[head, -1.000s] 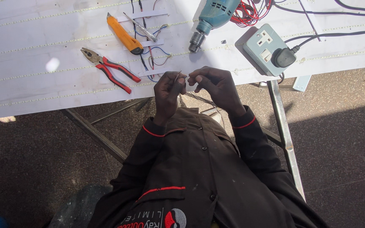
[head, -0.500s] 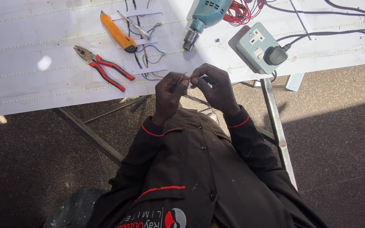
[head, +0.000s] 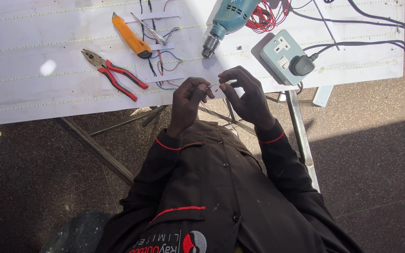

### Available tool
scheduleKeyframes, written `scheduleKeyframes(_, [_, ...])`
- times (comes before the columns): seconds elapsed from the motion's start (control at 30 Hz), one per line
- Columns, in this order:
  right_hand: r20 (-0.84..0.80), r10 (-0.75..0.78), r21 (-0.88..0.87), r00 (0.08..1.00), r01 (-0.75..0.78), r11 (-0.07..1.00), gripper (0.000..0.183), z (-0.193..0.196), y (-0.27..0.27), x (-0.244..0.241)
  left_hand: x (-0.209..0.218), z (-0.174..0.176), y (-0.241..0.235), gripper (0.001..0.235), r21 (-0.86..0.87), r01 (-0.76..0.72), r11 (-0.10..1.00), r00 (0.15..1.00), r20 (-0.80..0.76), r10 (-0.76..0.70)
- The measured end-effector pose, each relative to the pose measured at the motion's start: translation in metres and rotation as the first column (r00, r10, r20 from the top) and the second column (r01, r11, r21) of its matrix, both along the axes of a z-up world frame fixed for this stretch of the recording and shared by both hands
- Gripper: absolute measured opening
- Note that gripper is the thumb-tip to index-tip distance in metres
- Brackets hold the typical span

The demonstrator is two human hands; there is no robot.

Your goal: The person strips wire insulation with pliers and a utility knife, twists exposed conductors, and connects wires to a power supply and a multi-socket outlet. After plugging in the outlet, the person tests the LED strips, which illuminate in blue.

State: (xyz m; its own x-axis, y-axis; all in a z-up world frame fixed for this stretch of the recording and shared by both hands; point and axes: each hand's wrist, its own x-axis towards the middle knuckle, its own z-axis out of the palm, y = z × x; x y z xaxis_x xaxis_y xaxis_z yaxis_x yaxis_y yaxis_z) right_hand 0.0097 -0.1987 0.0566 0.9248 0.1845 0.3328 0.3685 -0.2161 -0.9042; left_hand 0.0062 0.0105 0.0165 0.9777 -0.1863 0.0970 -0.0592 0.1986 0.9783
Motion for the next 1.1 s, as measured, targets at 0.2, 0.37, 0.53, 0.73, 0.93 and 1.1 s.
scheduleKeyframes(0.2, [0.091,0.075,-0.188,0.993,-0.056,0.980,0.036,0.034,-0.001,-0.003,0.000,0.005,-0.004,0.017,0.005,0.001,1.000,1.000,-0.006,-0.001])
scheduleKeyframes(0.37, [0.135,0.081,-0.268,0.987,-0.043,0.963,0.020,0.022,0.001,0.003,0.001,-0.003,-0.007,0.014,-0.017,0.024,1.000,1.000,-0.003,-0.024])
scheduleKeyframes(0.53, [0.173,0.059,-0.269,0.983,-0.011,0.963,0.008,0.009,0.004,0.006,0.003,-0.014,-0.007,0.013,-0.047,0.049,0.998,0.998,-0.033,-0.051])
scheduleKeyframes(0.73, [0.413,-0.040,-0.346,0.910,0.198,0.917,0.010,-0.008,0.008,0.009,0.003,-0.035,-0.011,0.011,-0.372,0.035,0.928,0.963,-0.234,-0.130])
scheduleKeyframes(0.93, [0.445,-0.087,-0.360,0.891,0.267,0.894,0.007,-0.020,0.006,0.007,-0.001,-0.024,-0.019,0.015,-0.463,-0.023,0.886,0.941,-0.308,-0.137])
scheduleKeyframes(1.1, [-0.406,-0.042,0.010,0.913,0.051,0.999,0.026,-0.043,0.001,-0.003,0.010,-0.026,-0.014,0.006,-0.035,-0.065,0.997,0.992,0.106,0.068])
